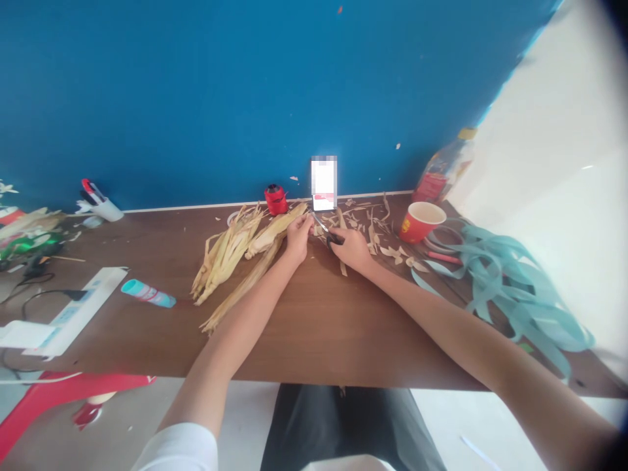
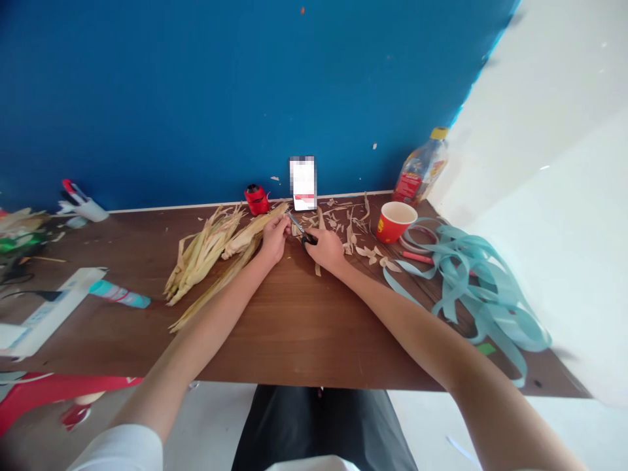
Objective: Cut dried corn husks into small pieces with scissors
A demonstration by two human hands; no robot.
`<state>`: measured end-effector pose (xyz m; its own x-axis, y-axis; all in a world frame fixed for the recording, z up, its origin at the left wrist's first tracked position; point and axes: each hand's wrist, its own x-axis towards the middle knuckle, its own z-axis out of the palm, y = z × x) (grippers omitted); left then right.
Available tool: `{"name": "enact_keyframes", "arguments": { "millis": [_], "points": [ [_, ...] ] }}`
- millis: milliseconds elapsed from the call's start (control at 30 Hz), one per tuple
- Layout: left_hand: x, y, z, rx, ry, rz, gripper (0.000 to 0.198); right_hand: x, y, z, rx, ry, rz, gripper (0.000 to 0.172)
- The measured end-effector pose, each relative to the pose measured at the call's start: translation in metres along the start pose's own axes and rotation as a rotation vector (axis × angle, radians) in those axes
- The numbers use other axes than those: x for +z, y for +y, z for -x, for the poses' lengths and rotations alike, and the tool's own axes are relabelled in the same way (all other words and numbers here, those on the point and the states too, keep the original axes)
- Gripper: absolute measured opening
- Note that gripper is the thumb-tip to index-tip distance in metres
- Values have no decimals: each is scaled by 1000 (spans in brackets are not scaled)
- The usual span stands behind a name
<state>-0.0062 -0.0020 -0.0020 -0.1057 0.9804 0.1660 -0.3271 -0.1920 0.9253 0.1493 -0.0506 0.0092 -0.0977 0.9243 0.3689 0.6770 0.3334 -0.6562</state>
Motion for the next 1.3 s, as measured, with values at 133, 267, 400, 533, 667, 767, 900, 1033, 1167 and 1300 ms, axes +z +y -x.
{"name": "enact_keyframes", "arguments": {
  "millis": [133,267,400,533,667,767,900,1033,1167,1300],
  "points": [
    [0,-1,0,25,53,-63,27,1,1,0,17,-2,72,33],
    [0,-1,1,69,86,-114,27,2,1,1,25,-2,124,34],
    [-2,-2,0,73,103,-136,26,2,1,2,34,-2,118,33],
    [-1,-2,0,38,97,-122,27,2,4,0,52,77,-68,34],
    [3,-2,2,18,42,-127,31,2,7,-3,52,142,-315,38],
    [6,-2,7,48,-34,-167,32,3,7,-4,50,131,-437,41],
    [7,-2,11,90,-164,-252,30,6,7,-5,16,130,-568,46],
    [5,-2,11,121,-192,-321,24,7,9,-7,15,129,-631,48],
    [5,-2,10,153,-193,-419,18,7,11,-8,55,122,-731,50],
    [7,1,12,140,-247,-438,15,7,12,-9,95,103,-782,53]
  ]
}}
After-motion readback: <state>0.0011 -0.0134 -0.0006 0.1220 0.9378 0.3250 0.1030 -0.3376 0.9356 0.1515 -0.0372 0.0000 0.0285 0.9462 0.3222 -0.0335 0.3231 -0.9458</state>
